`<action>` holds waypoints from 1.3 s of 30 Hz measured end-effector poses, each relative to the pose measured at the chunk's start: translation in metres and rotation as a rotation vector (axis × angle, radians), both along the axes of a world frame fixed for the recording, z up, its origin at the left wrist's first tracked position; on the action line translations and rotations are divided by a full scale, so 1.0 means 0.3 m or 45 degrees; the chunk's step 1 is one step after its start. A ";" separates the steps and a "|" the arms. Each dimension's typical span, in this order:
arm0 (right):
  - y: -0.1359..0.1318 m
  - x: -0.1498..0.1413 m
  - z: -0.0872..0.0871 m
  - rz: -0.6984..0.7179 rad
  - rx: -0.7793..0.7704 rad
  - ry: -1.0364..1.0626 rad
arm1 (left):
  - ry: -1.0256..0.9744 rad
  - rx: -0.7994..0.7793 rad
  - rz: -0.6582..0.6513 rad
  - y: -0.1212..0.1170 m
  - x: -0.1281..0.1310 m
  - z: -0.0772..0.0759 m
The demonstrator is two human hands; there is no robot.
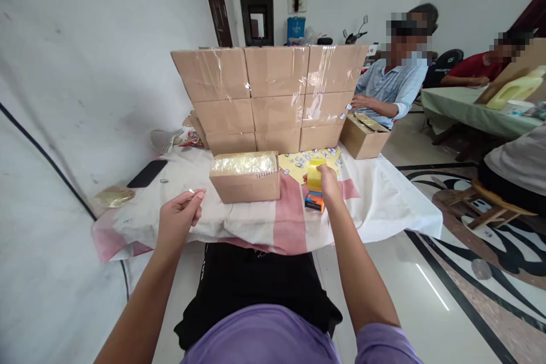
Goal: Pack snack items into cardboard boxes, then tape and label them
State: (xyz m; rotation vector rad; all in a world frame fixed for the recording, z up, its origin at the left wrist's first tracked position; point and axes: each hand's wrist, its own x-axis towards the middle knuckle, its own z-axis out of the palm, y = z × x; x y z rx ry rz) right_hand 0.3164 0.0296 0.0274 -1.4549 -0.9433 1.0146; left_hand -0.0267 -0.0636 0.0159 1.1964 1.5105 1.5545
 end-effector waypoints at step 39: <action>0.141 -0.540 0.444 1.125 0.626 0.021 | 0.398 -0.059 0.017 0.068 -0.048 -0.122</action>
